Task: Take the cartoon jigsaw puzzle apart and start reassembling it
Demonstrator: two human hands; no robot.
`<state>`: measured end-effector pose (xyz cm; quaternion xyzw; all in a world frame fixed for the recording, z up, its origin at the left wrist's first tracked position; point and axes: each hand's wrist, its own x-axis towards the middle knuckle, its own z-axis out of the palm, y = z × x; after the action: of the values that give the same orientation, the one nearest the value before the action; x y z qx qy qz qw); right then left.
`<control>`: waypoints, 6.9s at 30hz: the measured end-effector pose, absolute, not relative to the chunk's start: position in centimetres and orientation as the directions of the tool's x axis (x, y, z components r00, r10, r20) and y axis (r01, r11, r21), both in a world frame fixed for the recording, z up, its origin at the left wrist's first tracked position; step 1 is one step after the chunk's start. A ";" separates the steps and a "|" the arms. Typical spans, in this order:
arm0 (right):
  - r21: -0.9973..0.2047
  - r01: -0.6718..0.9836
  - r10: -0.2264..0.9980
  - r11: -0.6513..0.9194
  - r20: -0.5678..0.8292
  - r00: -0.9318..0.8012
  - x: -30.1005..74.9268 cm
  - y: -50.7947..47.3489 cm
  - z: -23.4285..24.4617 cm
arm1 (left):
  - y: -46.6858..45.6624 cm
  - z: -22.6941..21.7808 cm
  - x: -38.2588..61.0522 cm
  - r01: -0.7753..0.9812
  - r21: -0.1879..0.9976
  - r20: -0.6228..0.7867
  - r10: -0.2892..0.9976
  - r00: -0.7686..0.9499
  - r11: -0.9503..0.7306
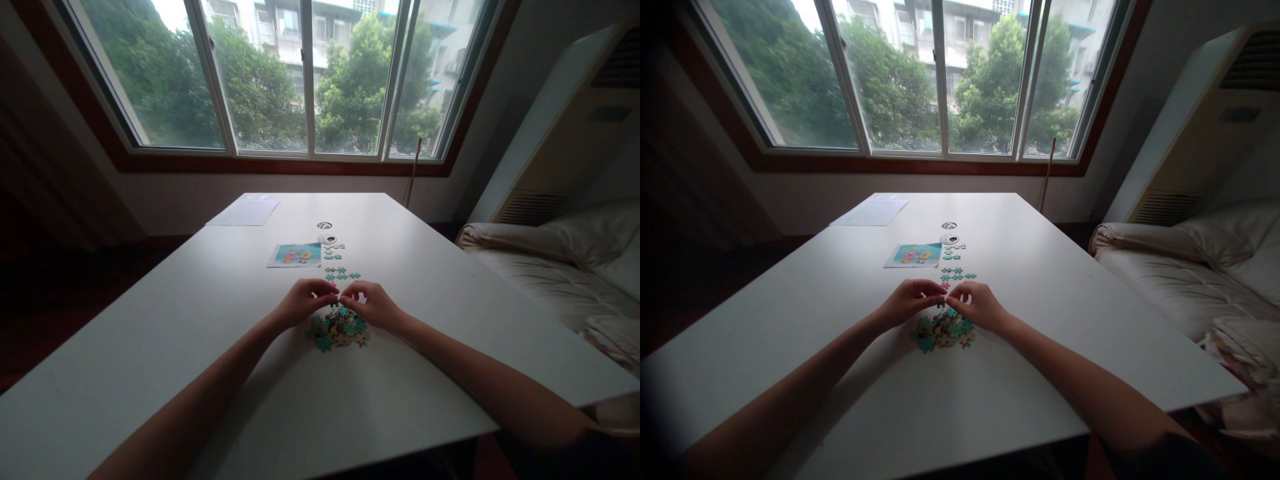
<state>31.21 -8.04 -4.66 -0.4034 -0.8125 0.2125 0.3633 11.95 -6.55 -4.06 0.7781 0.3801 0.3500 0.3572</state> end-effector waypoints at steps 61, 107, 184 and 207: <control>-0.602 0.622 0.865 0.501 0.317 -0.390 34.6 -4.6 -4.9 | -6.3 -4.1 10.3 0.435 0.626 0.151 0.649 0.746 -0.647; -0.682 0.456 0.788 0.572 0.303 -0.536 31.9 -8.4 -3.9 | -6.5 -3.8 11.0 0.272 0.900 0.139 0.815 0.563 -0.341; -0.361 0.658 0.701 0.661 0.611 -0.368 33.5 -5.0 -5.4 | -6.8 -1.5 10.2 0.266 0.949 -0.035 0.782 0.622 -0.169; -0.207 0.683 0.565 0.701 0.746 -0.354 33.5 -6.3 -4.5 | -5.5 -4.3 10.2 0.201 0.974 0.021 0.925 0.379 -0.105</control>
<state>33.49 -6.32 -4.46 -0.3805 -0.8197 -0.0700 0.4224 10.24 -5.46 -4.31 0.6538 0.4307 0.3533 0.5120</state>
